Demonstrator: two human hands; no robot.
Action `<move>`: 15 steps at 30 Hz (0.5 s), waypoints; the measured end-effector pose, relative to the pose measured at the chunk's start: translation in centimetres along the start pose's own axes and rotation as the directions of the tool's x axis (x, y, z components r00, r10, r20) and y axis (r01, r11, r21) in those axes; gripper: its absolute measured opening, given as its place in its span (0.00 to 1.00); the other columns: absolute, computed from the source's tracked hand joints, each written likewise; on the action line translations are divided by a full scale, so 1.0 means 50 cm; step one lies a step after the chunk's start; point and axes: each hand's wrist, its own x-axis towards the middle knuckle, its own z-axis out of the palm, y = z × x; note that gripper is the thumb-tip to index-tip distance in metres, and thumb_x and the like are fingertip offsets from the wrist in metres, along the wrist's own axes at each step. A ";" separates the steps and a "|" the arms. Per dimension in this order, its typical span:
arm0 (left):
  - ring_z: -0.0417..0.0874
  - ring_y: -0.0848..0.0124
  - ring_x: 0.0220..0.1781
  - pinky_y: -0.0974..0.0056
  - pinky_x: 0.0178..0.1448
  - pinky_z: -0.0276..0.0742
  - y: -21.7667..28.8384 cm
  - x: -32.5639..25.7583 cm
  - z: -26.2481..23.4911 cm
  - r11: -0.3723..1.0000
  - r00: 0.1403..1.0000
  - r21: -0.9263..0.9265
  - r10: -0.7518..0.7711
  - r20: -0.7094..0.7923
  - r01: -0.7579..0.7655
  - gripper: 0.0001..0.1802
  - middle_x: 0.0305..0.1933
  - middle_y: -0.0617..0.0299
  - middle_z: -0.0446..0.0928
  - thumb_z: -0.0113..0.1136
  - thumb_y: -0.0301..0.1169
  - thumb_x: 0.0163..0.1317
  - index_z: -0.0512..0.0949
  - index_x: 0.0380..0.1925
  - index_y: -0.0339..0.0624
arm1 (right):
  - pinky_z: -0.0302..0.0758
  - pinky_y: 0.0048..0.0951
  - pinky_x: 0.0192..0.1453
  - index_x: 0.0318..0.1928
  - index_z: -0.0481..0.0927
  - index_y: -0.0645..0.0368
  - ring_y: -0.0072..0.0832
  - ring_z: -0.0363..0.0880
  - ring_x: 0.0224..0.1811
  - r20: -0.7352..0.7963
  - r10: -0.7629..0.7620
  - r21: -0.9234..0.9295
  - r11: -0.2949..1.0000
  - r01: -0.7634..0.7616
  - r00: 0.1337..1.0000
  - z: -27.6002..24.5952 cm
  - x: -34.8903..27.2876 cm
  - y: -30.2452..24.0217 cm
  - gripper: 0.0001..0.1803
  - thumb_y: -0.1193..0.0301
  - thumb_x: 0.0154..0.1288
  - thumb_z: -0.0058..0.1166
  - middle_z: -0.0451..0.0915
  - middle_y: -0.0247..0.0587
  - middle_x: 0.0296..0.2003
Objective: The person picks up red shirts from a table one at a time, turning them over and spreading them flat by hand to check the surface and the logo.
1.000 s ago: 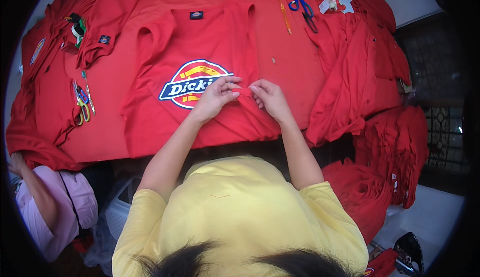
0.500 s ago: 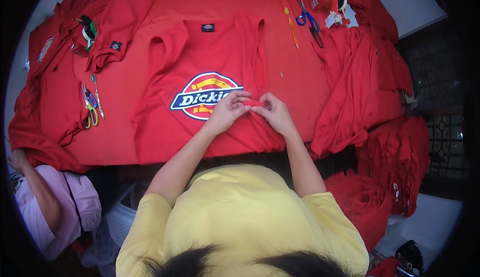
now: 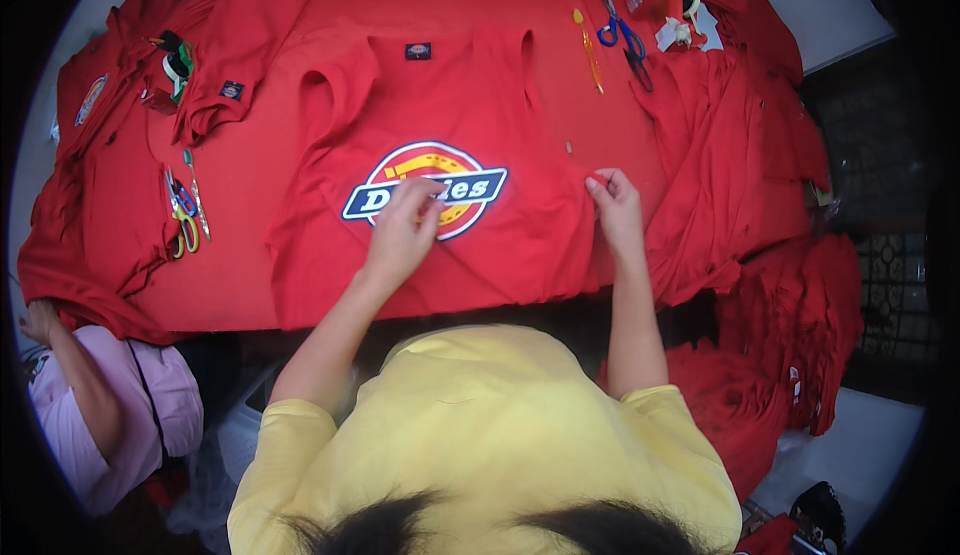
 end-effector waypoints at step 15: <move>0.74 0.58 0.43 0.55 0.46 0.66 -0.053 0.229 -0.216 0.636 0.786 0.758 0.540 -0.301 -0.146 0.06 0.40 0.58 0.75 0.60 0.30 0.60 0.77 0.36 0.43 | 0.76 0.24 0.38 0.47 0.79 0.65 0.20 0.78 0.34 0.122 -0.256 0.352 0.915 0.199 0.959 0.105 0.244 -0.247 0.15 0.67 0.64 0.60 0.79 0.36 0.30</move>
